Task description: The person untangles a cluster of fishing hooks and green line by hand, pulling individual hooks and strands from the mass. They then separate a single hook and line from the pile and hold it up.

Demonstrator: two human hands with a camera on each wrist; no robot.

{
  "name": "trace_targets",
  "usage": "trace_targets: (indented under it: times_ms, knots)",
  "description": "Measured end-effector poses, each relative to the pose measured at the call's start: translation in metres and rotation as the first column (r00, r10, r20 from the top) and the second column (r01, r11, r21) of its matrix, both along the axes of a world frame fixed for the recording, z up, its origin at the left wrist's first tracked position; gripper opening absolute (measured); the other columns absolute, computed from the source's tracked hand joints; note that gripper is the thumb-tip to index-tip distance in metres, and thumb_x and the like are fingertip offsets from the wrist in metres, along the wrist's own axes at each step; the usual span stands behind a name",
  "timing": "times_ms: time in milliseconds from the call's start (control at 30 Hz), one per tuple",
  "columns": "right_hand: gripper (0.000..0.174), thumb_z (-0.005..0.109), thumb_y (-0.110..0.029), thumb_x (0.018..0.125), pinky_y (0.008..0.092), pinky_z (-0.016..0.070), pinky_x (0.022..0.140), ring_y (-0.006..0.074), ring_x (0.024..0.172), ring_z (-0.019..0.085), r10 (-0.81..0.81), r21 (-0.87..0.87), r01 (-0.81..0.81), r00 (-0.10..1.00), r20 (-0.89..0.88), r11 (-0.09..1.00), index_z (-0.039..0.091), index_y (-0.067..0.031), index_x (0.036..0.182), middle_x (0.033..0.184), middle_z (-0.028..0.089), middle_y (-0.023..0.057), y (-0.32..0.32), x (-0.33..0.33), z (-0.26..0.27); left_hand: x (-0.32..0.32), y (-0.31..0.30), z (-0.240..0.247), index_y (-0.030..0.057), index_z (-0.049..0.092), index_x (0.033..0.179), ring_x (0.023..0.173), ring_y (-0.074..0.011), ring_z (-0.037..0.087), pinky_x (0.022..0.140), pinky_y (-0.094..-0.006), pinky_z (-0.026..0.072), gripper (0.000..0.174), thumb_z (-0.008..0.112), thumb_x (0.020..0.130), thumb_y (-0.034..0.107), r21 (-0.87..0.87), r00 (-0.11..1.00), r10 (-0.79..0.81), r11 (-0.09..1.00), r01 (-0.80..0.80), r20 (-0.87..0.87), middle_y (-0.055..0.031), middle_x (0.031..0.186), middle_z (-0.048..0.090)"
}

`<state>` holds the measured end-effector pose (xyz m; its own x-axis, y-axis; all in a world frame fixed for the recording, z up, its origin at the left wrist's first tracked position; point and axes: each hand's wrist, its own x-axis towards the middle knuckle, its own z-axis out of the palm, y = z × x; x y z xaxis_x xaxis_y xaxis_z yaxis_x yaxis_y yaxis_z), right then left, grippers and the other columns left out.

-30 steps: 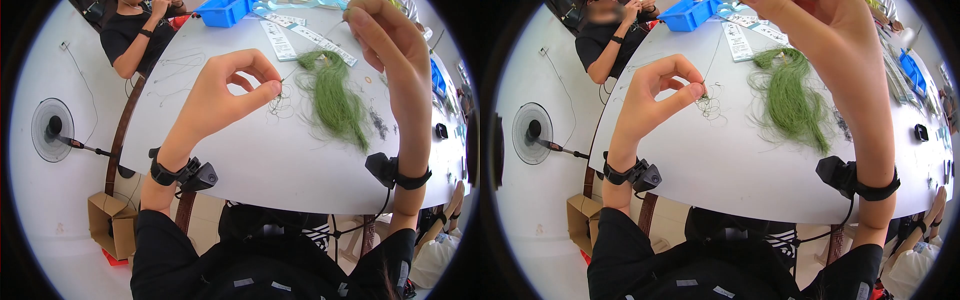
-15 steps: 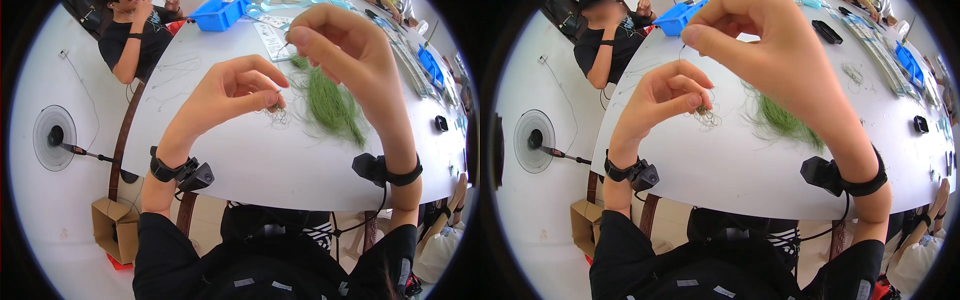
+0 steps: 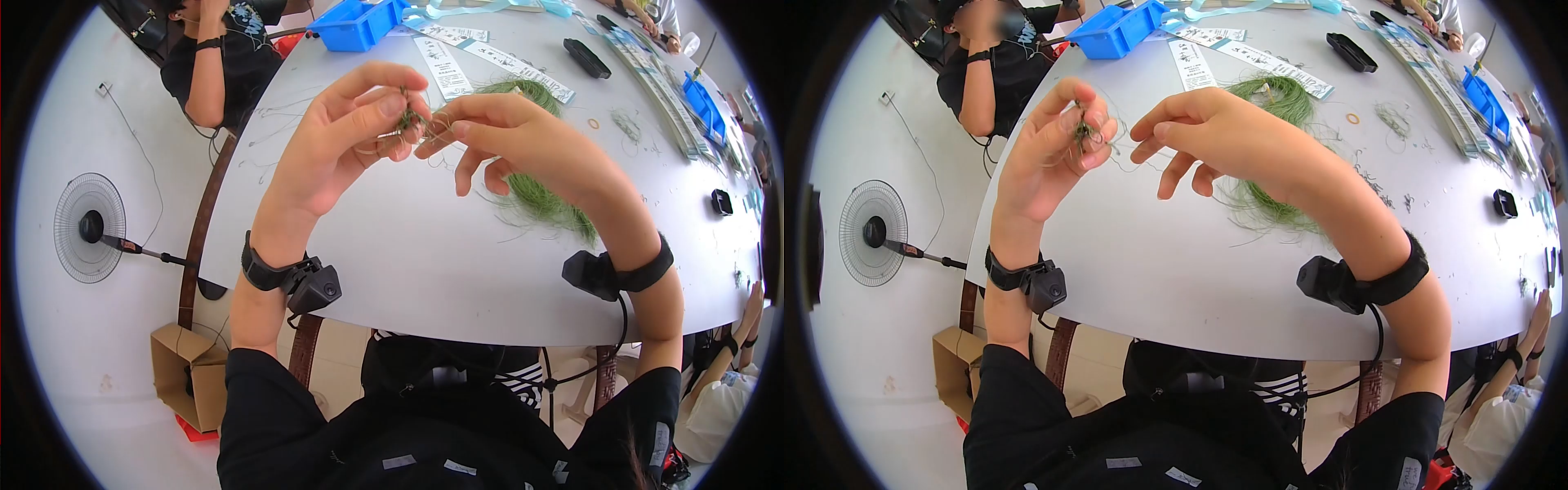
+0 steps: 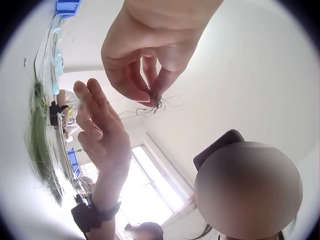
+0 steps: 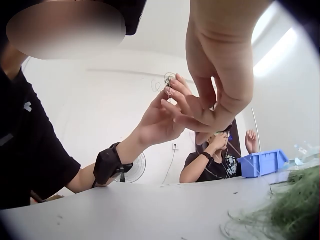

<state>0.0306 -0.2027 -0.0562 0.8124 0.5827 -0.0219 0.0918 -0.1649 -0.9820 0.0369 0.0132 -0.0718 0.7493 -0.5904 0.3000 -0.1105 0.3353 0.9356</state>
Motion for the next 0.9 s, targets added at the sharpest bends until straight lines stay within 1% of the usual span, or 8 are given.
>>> trace_targets:
  times_ms: [133,233,267,400,500,600,700,900]
  knots:
    - [0.029,0.044,-0.019,0.091,0.0173,0.0309,0.044,0.0032,0.055,0.046,0.120,-0.118,-0.125,0.992,-0.050,0.985,0.057,-0.0002,0.109,0.086,0.060,0.0035,-0.010,0.007,0.008,-0.003,-0.004,0.003,0.0046,0.047,0.124,0.080,-0.0108,0.046,0.061,-0.0198,0.0392,0.039,0.056,0.088,0.016,-0.059,0.998,0.060,0.996,-0.062,-0.036,-0.0018,0.089,0.052]
    - [0.026,0.045,-0.017,0.089,0.0202,0.0349,0.049,0.0075,0.055,0.042,-0.191,-0.070,0.213,0.953,0.234,0.975,0.060,-0.0032,0.103,0.080,0.061,0.0019,-0.006,0.008,0.004,-0.005,-0.005,0.005,0.0036,0.043,0.129,0.080,-0.0097,0.047,0.062,-0.0195,0.0395,0.044,0.056,0.088,0.015,-0.050,0.993,0.106,0.993,-0.108,-0.048,-0.0023,0.090,0.053]
    - [0.025,0.046,-0.021,0.089,0.0203,0.0348,0.051,0.0059,0.057,0.042,-0.247,-0.036,0.293,0.860,0.447,0.955,0.062,-0.0056,0.100,0.074,0.057,-0.0010,-0.005,0.013,-0.001,-0.005,-0.006,0.005,0.0033,0.044,0.129,0.079,-0.0093,0.047,0.062,-0.0195,0.0396,0.044,0.056,0.088,0.015,-0.034,0.990,0.129,0.991,-0.131,-0.048,-0.0025,0.090,0.053]
    - [0.026,0.049,-0.025,0.090,0.0206,0.0364,0.053,0.0058,0.058,0.043,-0.114,-0.148,0.180,0.922,0.370,0.973,0.064,-0.0045,0.095,0.074,0.057,-0.0011,-0.020,0.013,0.021,-0.007,-0.007,0.007,0.0016,0.045,0.127,0.077,-0.0082,0.049,0.063,-0.0194,0.0403,0.042,0.056,0.088,0.015,0.018,0.974,0.226,0.974,-0.226,-0.013,-0.0038,0.091,0.055]
    - [0.024,0.049,-0.023,0.090,0.0207,0.0344,0.050,0.0053,0.057,0.043,-0.078,-0.222,0.255,0.803,0.592,0.941,0.064,-0.0044,0.096,0.074,0.058,-0.0020,-0.025,0.010,0.024,-0.007,-0.006,0.009,0.0008,0.048,0.124,0.077,-0.0078,0.051,0.063,-0.0190,0.0413,0.040,0.057,0.088,0.014,0.034,0.960,0.282,0.959,-0.281,-0.004,-0.0045,0.090,0.057]
    - [0.019,0.054,-0.019,0.087,0.0211,0.0333,0.049,0.0054,0.054,0.043,-0.103,-0.217,0.290,0.787,0.608,0.932,0.065,-0.0045,0.092,0.072,0.058,-0.0012,-0.031,0.004,0.032,-0.007,-0.006,0.008,0.0011,0.049,0.123,0.077,-0.0076,0.052,0.063,-0.0188,0.0424,0.040,0.058,0.087,0.015,0.048,0.948,0.314,0.948,-0.316,0.048,-0.0053,0.090,0.059]
    - [0.025,0.052,-0.025,0.090,0.0150,0.0281,0.042,0.0015,0.045,0.038,0.004,-0.323,0.306,0.720,0.694,0.896,0.064,-0.0061,0.101,0.089,0.065,0.0038,-0.036,0.002,0.038,-0.008,-0.007,0.007,0.0012,0.051,0.122,0.076,-0.0075,0.054,0.064,-0.0190,0.0432,0.039,0.059,0.086,0.015,0.075,0.928,0.360,0.927,-0.367,0.094,-0.0066,0.090,0.061]
    - [0.017,0.059,-0.019,0.086,0.0151,0.0367,0.050,0.0038,0.056,0.048,0.139,-0.448,0.255,0.722,0.677,0.857,0.066,-0.0044,0.090,0.082,0.064,0.0022,-0.034,-0.007,0.044,-0.006,-0.001,0.009,0.0017,0.053,0.119,0.076,-0.0083,0.054,0.066,-0.0211,0.0429,0.037,0.060,0.085,0.015,0.126,0.851,0.427,0.868,-0.480,0.306,-0.0071,0.090,0.064]
